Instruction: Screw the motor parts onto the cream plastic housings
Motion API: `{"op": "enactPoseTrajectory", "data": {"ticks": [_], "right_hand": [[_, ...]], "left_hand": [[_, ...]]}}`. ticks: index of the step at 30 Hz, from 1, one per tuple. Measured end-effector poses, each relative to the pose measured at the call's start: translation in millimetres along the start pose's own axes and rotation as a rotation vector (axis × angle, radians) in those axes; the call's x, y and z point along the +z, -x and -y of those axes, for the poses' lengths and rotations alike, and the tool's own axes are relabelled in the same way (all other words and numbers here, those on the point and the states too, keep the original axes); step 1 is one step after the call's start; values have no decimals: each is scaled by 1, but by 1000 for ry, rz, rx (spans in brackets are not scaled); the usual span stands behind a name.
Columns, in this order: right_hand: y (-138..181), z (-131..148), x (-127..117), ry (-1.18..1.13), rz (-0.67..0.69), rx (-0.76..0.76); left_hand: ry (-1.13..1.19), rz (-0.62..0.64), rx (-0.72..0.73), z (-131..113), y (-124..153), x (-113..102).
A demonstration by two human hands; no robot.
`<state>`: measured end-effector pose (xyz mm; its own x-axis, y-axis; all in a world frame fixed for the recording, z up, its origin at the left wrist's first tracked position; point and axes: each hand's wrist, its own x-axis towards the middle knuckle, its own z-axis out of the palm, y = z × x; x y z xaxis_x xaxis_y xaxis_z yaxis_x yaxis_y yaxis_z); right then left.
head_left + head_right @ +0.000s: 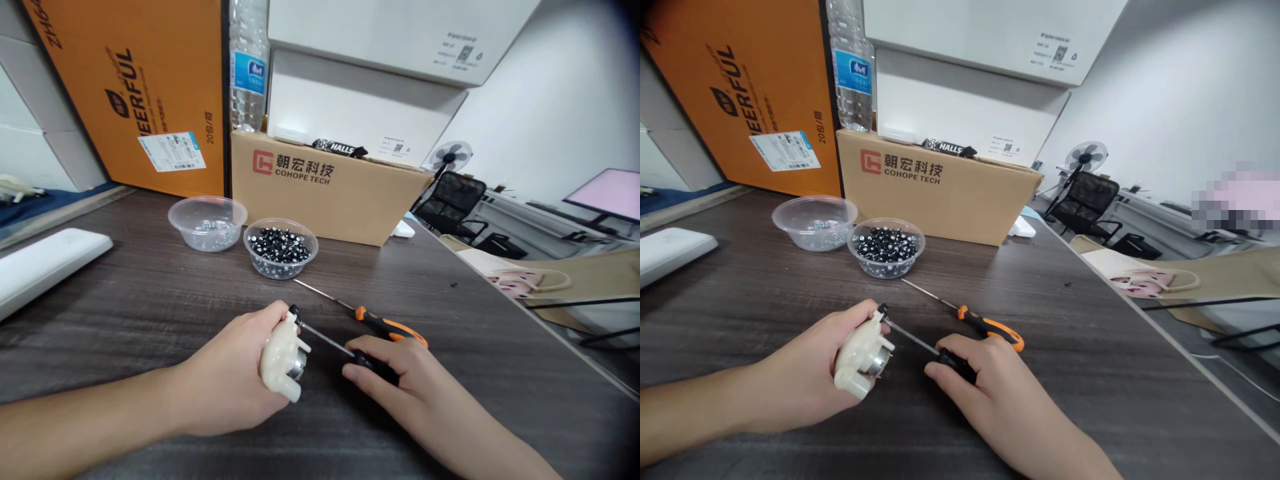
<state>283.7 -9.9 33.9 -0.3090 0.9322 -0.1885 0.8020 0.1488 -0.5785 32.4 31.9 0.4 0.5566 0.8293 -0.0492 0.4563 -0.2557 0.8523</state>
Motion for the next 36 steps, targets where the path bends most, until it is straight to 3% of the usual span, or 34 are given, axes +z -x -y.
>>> {"op": "enactPoseTrajectory", "data": {"ticks": [36], "right_hand": [[-1,2,2,27,7,-18]], "left_hand": [[-62,2,25,2,1,0]]}}
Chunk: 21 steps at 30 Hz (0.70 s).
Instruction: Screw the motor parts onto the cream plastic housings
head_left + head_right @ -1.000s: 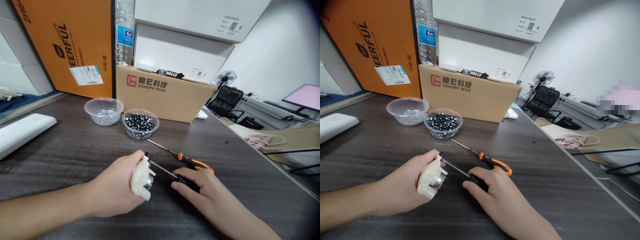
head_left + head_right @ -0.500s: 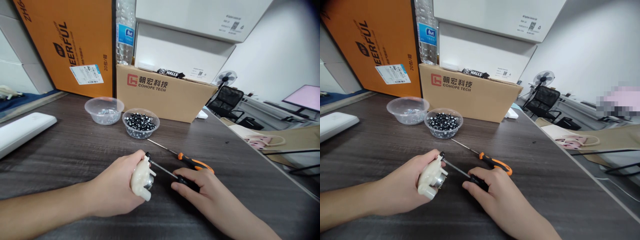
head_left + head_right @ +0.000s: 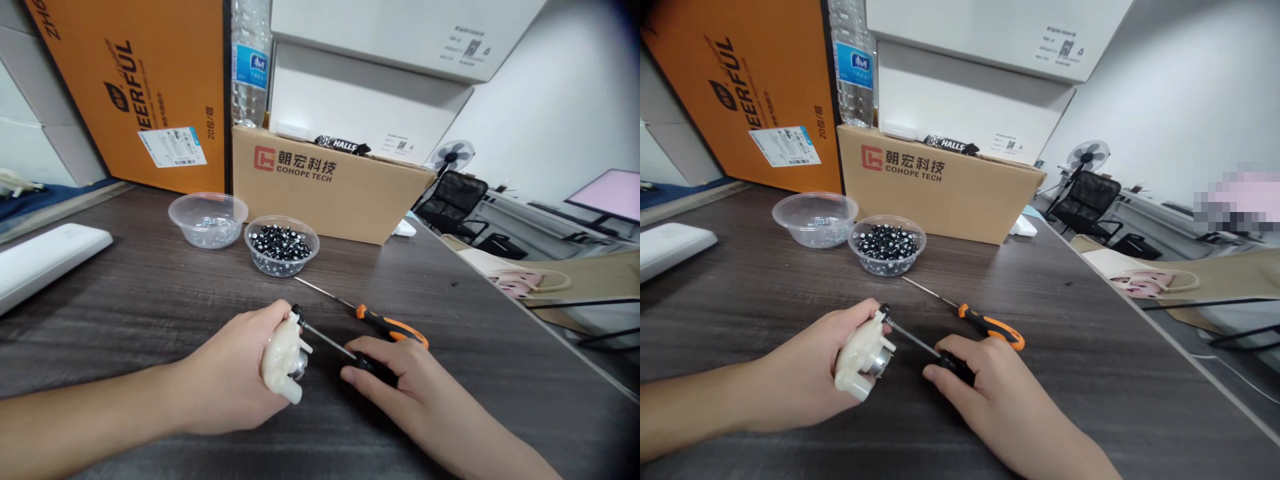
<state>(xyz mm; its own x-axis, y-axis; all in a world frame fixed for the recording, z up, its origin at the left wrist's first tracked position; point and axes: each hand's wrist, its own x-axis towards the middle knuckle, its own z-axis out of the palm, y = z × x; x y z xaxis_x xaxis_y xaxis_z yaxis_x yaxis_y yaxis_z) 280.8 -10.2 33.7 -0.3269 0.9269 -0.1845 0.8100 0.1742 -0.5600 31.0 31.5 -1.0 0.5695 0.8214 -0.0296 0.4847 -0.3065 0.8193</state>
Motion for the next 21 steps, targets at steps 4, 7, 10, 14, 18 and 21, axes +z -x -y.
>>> {"op": "enactPoseTrajectory", "data": {"ticks": [4,7,10,14,18,21], "right_hand": [[-1,1,1,8,-35,3],[-1,2,3,40,-109,8],[0,2,5,73,-162,9],[0,2,4,83,-166,10],[-1,4,1,39,-92,5],[0,4,-1,11,0,8]], "left_hand": [[13,-3,-8,1,0,0],[23,2,-1,0,0,0],[26,4,10,0,1,-1],[24,9,3,0,-1,-1],[11,6,12,0,-1,-1],[9,10,7,-1,0,-1]]}}
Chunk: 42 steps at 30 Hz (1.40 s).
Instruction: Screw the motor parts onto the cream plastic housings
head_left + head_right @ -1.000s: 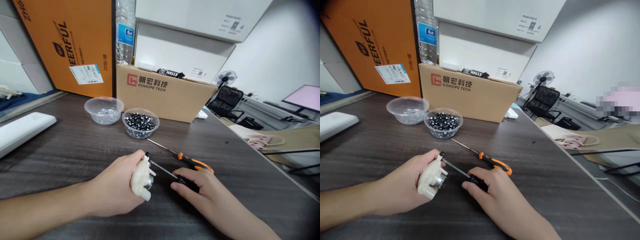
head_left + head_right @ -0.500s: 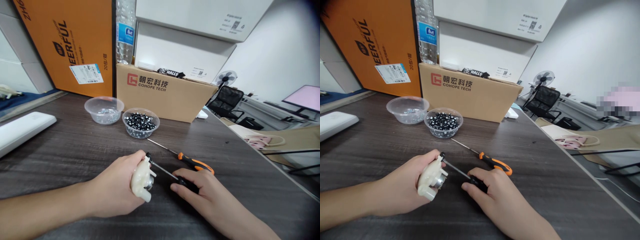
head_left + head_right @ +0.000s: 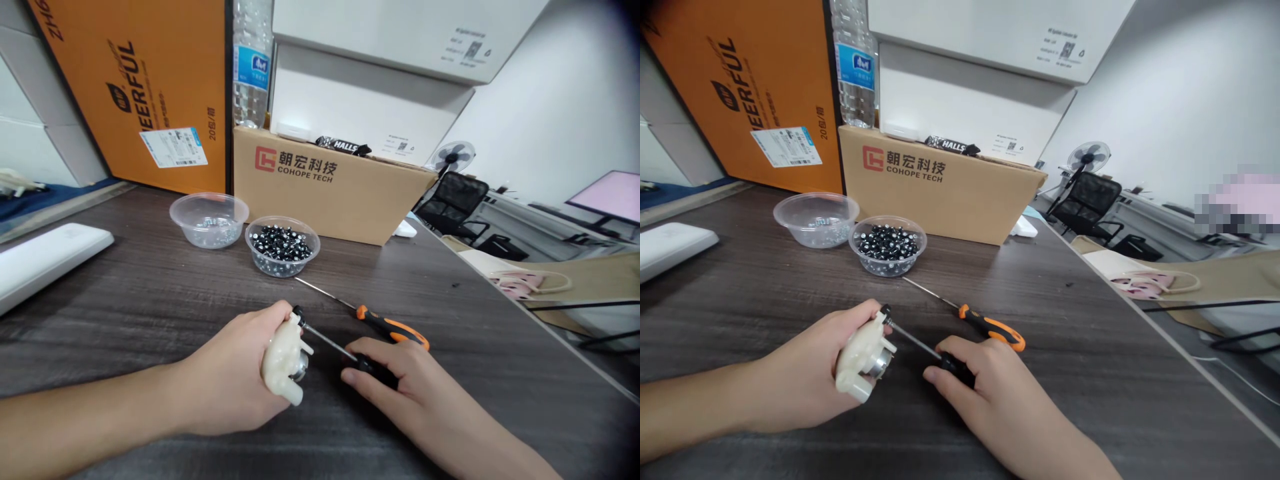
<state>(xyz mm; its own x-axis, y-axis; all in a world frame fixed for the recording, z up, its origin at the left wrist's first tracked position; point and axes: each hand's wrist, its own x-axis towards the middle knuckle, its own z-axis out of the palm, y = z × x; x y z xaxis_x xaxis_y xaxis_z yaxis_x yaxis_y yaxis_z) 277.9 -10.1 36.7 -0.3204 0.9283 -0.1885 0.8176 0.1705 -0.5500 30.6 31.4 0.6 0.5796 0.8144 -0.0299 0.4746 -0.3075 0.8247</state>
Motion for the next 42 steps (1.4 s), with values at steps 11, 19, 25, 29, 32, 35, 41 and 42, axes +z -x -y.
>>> {"op": "enactPoseTrajectory", "data": {"ticks": [11,19,25,29,32,35,41,42], "right_hand": [[2,-2,1,4,9,5],[0,-2,1,-5,15,5],[0,-1,0,-4,24,14],[4,-2,1,8,17,11],[4,-2,1,7,13,12],[2,-2,1,-2,12,4],[-1,-2,1,-5,19,12],[-1,-2,1,-5,18,13]], "left_hand": [[-1,1,0,0,-2,0],[6,-4,13,0,-1,0],[-4,-9,16,2,-1,0],[-9,-14,12,1,-1,0],[-12,-13,3,1,0,0],[-21,-11,2,0,1,0],[-12,-11,10,0,0,0],[-13,-10,9,0,0,0]]}}
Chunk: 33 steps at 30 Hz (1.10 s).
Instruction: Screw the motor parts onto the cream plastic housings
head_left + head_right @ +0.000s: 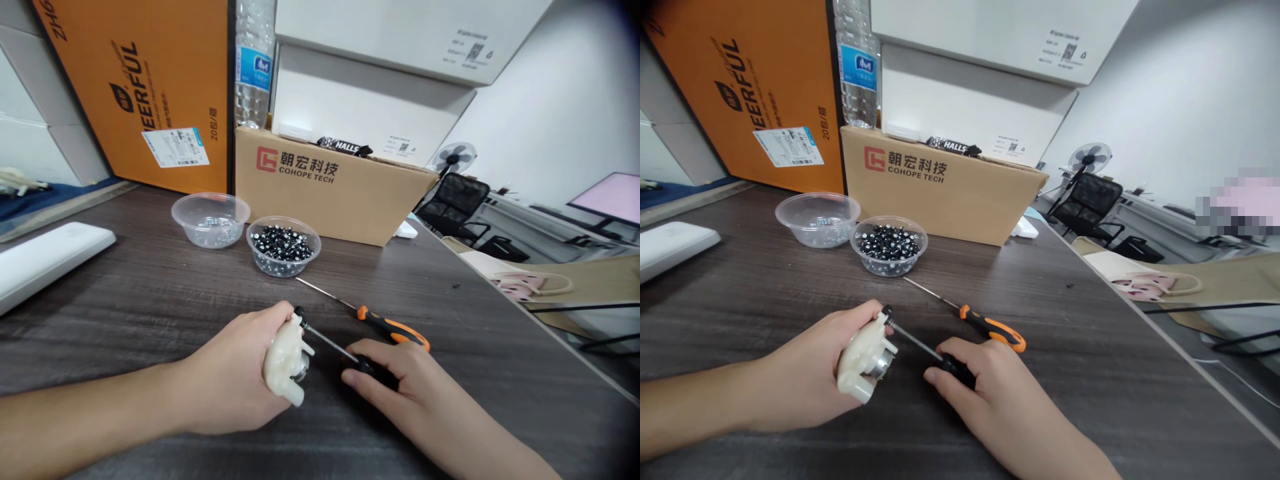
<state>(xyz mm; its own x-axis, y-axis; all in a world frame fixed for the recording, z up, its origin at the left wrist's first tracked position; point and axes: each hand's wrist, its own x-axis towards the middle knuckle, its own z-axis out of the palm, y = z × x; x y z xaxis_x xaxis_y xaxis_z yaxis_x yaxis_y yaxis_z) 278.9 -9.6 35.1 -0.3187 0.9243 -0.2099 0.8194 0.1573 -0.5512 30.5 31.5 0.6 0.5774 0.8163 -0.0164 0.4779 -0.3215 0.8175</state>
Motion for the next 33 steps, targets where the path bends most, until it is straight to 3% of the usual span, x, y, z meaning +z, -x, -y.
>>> {"op": "enactPoseTrajectory", "data": {"ticks": [33], "right_hand": [[1,0,1,3,4,7]], "left_hand": [[-6,-9,12,1,0,1]]}}
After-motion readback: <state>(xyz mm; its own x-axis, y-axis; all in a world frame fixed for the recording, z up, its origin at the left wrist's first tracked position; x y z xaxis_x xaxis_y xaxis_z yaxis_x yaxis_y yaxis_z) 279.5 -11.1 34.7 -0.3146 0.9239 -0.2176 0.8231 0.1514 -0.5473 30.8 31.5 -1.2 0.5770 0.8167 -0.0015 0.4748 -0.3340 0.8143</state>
